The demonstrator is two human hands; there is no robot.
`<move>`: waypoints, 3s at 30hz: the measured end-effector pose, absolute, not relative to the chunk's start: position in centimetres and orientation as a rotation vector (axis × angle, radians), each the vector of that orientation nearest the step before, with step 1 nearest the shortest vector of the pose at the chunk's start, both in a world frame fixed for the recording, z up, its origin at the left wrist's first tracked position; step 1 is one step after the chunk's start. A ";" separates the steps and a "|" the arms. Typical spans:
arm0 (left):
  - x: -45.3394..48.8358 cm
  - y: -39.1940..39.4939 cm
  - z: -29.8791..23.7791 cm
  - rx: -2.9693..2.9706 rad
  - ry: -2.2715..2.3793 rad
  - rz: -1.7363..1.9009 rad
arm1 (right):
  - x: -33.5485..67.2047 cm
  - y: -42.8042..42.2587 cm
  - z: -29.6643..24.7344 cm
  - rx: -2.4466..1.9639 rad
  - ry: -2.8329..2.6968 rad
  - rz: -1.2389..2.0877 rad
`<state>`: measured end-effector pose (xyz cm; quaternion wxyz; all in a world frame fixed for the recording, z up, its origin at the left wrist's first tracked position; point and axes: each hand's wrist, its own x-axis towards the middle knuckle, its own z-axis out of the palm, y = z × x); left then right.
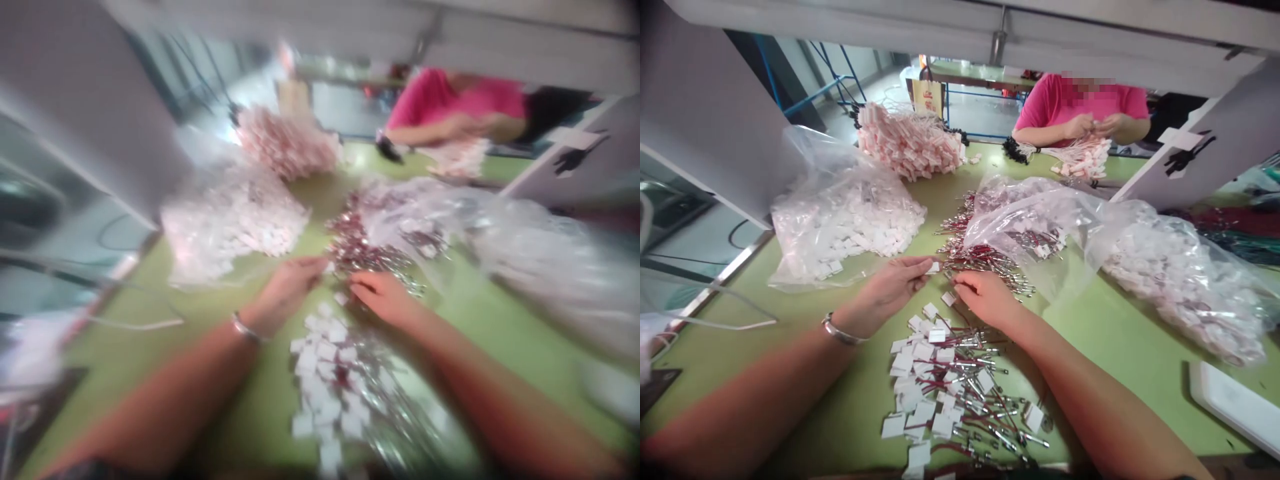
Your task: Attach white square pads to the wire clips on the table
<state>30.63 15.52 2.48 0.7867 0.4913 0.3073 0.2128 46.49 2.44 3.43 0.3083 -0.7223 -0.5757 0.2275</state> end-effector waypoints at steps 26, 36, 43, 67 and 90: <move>31.4 14.6 2.6 0.884 0.559 0.347 | 45.0 1.0 4.4 -2.037 -1.532 0.406; 30.9 14.8 2.5 1.110 0.421 0.392 | 45.3 1.1 6.0 -1.780 -1.010 1.303; 30.4 14.3 3.0 1.471 0.319 0.521 | 45.7 1.2 6.2 -1.589 -0.761 1.559; 29.2 12.7 4.8 1.916 -0.149 0.123 | 47.2 1.4 2.9 -2.093 -1.907 0.131; 26.5 24.5 3.8 2.858 1.146 0.110 | 45.6 1.9 2.5 -2.459 -2.076 0.040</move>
